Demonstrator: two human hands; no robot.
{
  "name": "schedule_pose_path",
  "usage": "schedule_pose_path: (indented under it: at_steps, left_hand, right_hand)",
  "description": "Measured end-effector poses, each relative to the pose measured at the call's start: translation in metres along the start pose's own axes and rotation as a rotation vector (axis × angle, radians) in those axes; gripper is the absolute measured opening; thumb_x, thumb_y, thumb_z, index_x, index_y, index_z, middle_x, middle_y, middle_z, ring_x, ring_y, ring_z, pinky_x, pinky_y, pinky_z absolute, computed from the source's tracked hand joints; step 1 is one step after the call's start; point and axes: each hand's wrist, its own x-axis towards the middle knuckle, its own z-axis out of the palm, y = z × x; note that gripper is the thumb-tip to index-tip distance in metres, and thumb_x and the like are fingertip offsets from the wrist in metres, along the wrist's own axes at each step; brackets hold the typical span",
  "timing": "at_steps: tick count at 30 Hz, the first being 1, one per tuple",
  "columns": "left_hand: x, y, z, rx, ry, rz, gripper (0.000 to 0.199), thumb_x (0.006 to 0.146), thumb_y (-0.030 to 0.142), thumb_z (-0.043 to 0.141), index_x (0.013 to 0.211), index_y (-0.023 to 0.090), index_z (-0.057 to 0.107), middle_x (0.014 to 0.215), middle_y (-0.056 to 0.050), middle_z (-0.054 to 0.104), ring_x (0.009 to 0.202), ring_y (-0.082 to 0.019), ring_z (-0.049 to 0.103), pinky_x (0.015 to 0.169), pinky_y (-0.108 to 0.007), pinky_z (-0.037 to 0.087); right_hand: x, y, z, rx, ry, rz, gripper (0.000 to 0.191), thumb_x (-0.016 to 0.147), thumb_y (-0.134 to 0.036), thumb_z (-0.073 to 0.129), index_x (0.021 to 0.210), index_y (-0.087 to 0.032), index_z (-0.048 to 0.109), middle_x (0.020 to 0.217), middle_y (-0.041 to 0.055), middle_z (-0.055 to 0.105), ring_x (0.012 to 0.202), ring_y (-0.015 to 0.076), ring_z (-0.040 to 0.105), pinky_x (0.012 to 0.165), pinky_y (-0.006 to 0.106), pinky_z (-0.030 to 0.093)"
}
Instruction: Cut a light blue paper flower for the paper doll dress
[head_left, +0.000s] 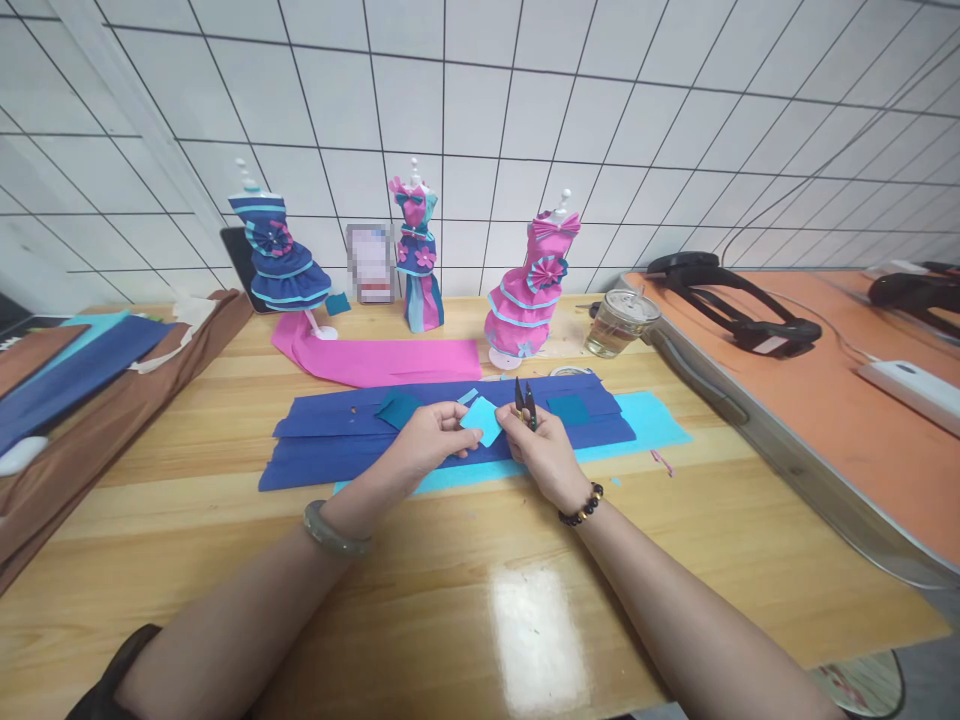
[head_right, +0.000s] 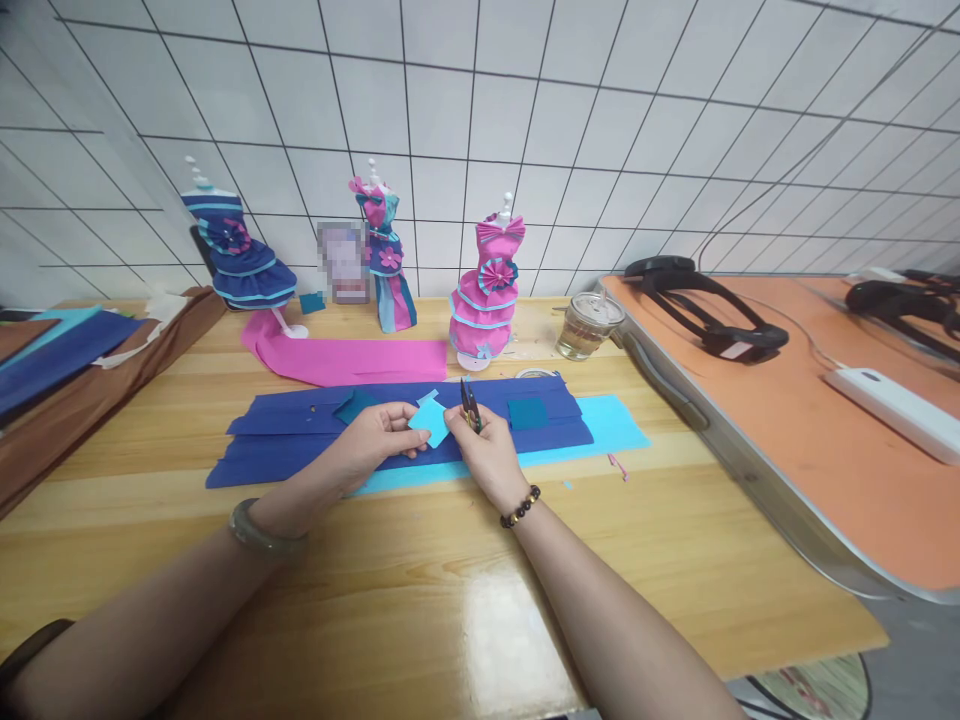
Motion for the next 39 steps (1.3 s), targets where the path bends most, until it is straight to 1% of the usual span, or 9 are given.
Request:
schedule_pose_path:
  at_steps: [2, 5, 10, 13, 17, 22, 29, 34, 39]
  left_hand:
    - [0.0005, -0.0003, -0.0004, -0.004, -0.020, 0.006, 0.022, 0.064, 0.028, 0.065, 0.080, 0.014, 0.058, 0.073, -0.002, 0.060, 0.065, -0.012, 0.054, 0.058, -0.023, 0.043]
    - [0.0016, 0.0001, -0.0011, 0.005, -0.013, 0.014, 0.022, 0.067, 0.032, 0.063, 0.076, 0.012, 0.059, 0.071, -0.003, 0.059, 0.062, -0.011, 0.053, 0.056, -0.023, 0.042]
    - [0.0020, 0.0032, -0.0008, -0.007, 0.075, 0.027, 0.021, 0.067, 0.032, 0.062, 0.072, 0.012, 0.058, 0.066, -0.002, 0.059, 0.056, -0.009, 0.049, 0.055, -0.022, 0.040]
    - [0.0014, 0.0051, 0.0005, -0.023, 0.105, 0.034, 0.021, 0.067, 0.032, 0.063, 0.071, 0.012, 0.059, 0.068, -0.003, 0.060, 0.059, -0.010, 0.050, 0.056, -0.022, 0.041]
    - [0.0004, 0.0050, 0.0013, -0.015, 0.093, 0.016, 0.022, 0.065, 0.032, 0.064, 0.072, 0.011, 0.060, 0.068, -0.004, 0.061, 0.058, -0.010, 0.051, 0.055, -0.023, 0.040]
    - [0.0015, 0.0020, -0.0006, -0.009, 0.017, 0.008, 0.022, 0.066, 0.031, 0.063, 0.078, 0.012, 0.062, 0.072, -0.005, 0.062, 0.063, -0.012, 0.053, 0.057, -0.023, 0.041]
    - [0.0025, -0.0008, -0.0018, -0.057, 0.097, 0.048, 0.023, 0.066, 0.032, 0.064, 0.077, 0.012, 0.061, 0.069, -0.003, 0.058, 0.060, -0.010, 0.049, 0.056, -0.023, 0.040]
    - [0.0013, 0.0005, -0.0015, -0.069, 0.076, 0.021, 0.025, 0.065, 0.034, 0.064, 0.079, 0.013, 0.062, 0.067, -0.002, 0.058, 0.059, -0.010, 0.050, 0.055, -0.022, 0.040]
    - [0.0005, 0.0045, -0.0006, -0.050, 0.070, -0.012, 0.024, 0.063, 0.034, 0.065, 0.071, 0.012, 0.062, 0.060, -0.002, 0.058, 0.054, -0.009, 0.050, 0.054, -0.023, 0.039]
  right_hand:
    - [-0.0006, -0.0012, -0.0003, -0.057, -0.021, -0.010, 0.029, 0.071, -0.045, 0.057, 0.070, -0.016, 0.053, 0.051, -0.0058, 0.032, 0.044, 0.0064, 0.026, 0.040, 0.021, 0.020]
    - [-0.0017, -0.0039, 0.0001, -0.100, -0.060, -0.012, 0.029, 0.070, -0.045, 0.057, 0.069, -0.016, 0.054, 0.051, -0.0051, 0.035, 0.044, 0.0066, 0.027, 0.041, 0.021, 0.020]
    - [-0.0033, -0.0062, 0.0029, 0.005, -0.093, 0.041, 0.030, 0.072, -0.046, 0.056, 0.077, -0.017, 0.054, 0.050, -0.0069, 0.030, 0.044, 0.0065, 0.023, 0.041, 0.021, 0.019]
    - [-0.0035, -0.0054, 0.0040, -0.002, -0.091, 0.063, 0.031, 0.068, -0.046, 0.060, 0.074, -0.017, 0.050, 0.049, -0.0076, 0.029, 0.044, 0.0065, 0.023, 0.041, 0.021, 0.019]
    - [-0.0030, -0.0035, 0.0032, -0.057, -0.078, 0.039, 0.030, 0.068, -0.044, 0.060, 0.069, -0.018, 0.046, 0.050, -0.0075, 0.029, 0.044, 0.0063, 0.022, 0.042, 0.021, 0.018]
    - [-0.0024, -0.0021, 0.0020, -0.098, -0.108, 0.013, 0.029, 0.070, -0.044, 0.059, 0.067, -0.017, 0.047, 0.052, -0.0066, 0.031, 0.045, 0.0064, 0.024, 0.042, 0.022, 0.018]
    - [-0.0041, -0.0062, 0.0046, -0.072, -0.120, 0.036, 0.030, 0.070, -0.045, 0.058, 0.072, -0.017, 0.050, 0.051, -0.0067, 0.031, 0.045, 0.0068, 0.025, 0.042, 0.022, 0.019]
    - [-0.0047, -0.0087, 0.0045, -0.096, -0.109, 0.023, 0.031, 0.068, -0.046, 0.059, 0.065, -0.017, 0.047, 0.051, -0.0058, 0.032, 0.045, 0.0071, 0.025, 0.041, 0.022, 0.019]
    - [-0.0046, -0.0088, 0.0044, -0.079, -0.098, 0.016, 0.030, 0.069, -0.045, 0.059, 0.067, -0.017, 0.047, 0.052, -0.0062, 0.030, 0.045, 0.0069, 0.024, 0.041, 0.022, 0.019]
